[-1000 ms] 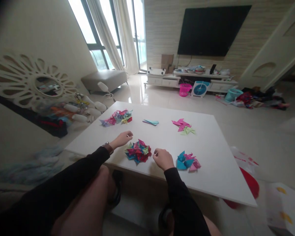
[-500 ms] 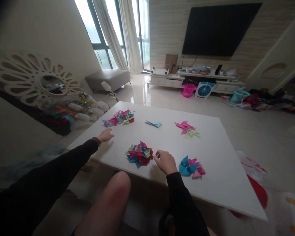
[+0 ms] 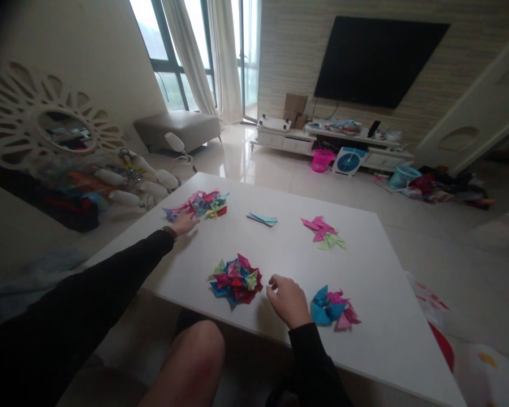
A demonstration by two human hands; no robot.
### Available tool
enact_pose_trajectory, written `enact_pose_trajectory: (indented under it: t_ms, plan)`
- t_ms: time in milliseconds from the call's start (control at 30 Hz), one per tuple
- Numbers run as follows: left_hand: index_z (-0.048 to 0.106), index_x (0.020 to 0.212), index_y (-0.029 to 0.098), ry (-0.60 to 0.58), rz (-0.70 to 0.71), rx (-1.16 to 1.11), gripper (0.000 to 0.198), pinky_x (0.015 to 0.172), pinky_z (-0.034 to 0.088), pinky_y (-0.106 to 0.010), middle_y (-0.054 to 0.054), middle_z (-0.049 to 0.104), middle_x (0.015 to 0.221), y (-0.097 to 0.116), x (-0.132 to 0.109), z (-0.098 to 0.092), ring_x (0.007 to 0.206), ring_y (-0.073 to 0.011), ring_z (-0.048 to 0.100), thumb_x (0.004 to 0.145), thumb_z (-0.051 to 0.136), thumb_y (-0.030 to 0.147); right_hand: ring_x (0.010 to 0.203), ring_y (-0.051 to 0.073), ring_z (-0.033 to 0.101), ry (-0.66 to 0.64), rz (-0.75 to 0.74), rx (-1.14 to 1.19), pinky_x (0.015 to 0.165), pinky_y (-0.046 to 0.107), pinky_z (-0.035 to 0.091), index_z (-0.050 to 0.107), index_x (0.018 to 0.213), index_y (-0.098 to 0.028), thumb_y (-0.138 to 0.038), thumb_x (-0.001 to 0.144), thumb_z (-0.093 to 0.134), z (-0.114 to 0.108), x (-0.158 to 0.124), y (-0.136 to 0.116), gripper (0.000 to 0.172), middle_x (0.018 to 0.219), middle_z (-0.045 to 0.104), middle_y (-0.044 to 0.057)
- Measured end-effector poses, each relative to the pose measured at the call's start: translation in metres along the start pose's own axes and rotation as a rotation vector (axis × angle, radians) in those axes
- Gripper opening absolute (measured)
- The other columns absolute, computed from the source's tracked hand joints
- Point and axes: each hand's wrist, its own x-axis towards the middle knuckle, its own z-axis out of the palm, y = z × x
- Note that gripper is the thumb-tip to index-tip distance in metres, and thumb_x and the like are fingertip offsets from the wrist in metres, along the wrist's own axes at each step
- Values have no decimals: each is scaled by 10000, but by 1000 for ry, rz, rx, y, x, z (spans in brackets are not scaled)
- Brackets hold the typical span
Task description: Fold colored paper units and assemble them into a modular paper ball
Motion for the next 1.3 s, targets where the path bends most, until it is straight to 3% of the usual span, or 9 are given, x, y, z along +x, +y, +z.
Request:
enact_pose_trajectory:
  t_ms: [167, 333, 433, 567, 667, 767, 867, 1100, 1300]
  plan:
    - [638, 1247, 63, 20, -58, -60, 468, 1148, 375, -389, -209, 606, 1368, 2, 1, -1, 1348, -326, 496, 826, 543, 244, 864, 203, 693, -12, -15, -2, 723, 287, 414, 723, 960, -247, -332, 917, 572, 1, 0, -5, 179, 952, 775, 40]
    - [572, 1342, 58, 115, 9, -114, 496, 1208, 341, -373, -197, 524, 1463, 28, -34, -20, 1403, -273, 459, 870, 501, 195, 845, 203, 693, 33, -24, 3, 727, 294, 422, 734, 917, -241, -331, 914, 566, -1, 3, -12, 191, 930, 771, 44]
    - [547, 1396, 101, 190, 252, -250, 522, 1238, 323, -396, -156, 539, 1457, 67, -77, -37, 1413, -256, 461, 880, 498, 166, 801, 199, 688, 74, -42, 81, 736, 304, 445, 730, 867, -232, -334, 905, 565, -1, 5, -14, 198, 889, 765, 46]
    - [542, 1430, 166, 118, 648, -447, 512, 1221, 371, -417, -124, 547, 1470, 140, -146, -52, 1387, -239, 499, 919, 512, 193, 774, 209, 688, 228, -79, 400, 770, 331, 501, 693, 848, -205, -435, 905, 541, -4, 11, -17, 281, 879, 749, 71]
    - [636, 1343, 211, 50, 785, -666, 446, 1155, 446, -395, -111, 622, 1389, 191, -188, -50, 1299, -230, 579, 906, 555, 172, 830, 227, 719, 315, 28, 860, 742, 341, 542, 651, 965, -203, -557, 873, 539, -8, 15, -18, 383, 1025, 735, 100]
    - [748, 1153, 213, -36, 800, -950, 301, 1030, 529, -365, -106, 721, 1208, 223, -211, -37, 1145, -217, 669, 908, 578, 172, 846, 227, 735, 239, 126, 1256, 733, 362, 576, 602, 1091, -224, -624, 888, 450, -13, 16, -16, 473, 1146, 719, 109]
    - [791, 1012, 209, -69, 695, -1105, 212, 967, 546, -370, -106, 756, 1094, 230, -212, -21, 1055, -223, 701, 915, 604, 222, 863, 228, 728, 190, 151, 1369, 764, 375, 584, 602, 1035, -229, -627, 899, 413, -16, 16, -14, 461, 1104, 741, 105]
    - [768, 741, 175, -132, 423, -1148, 278, 766, 542, -322, -92, 763, 829, 206, -178, -5, 796, -204, 708, 912, 601, 316, 793, 147, 700, 229, 179, 1553, 772, 268, 534, 647, 878, -208, -315, 668, 813, -14, 23, -18, 288, 865, 750, 7]
    - [770, 733, 153, -138, 297, -1189, 241, 692, 506, -290, -79, 751, 767, 200, -162, 5, 731, -188, 683, 860, 665, 330, 826, 163, 707, 177, 182, 1569, 808, 306, 541, 660, 807, -203, -355, 675, 833, -7, 35, -28, 266, 856, 746, 8]
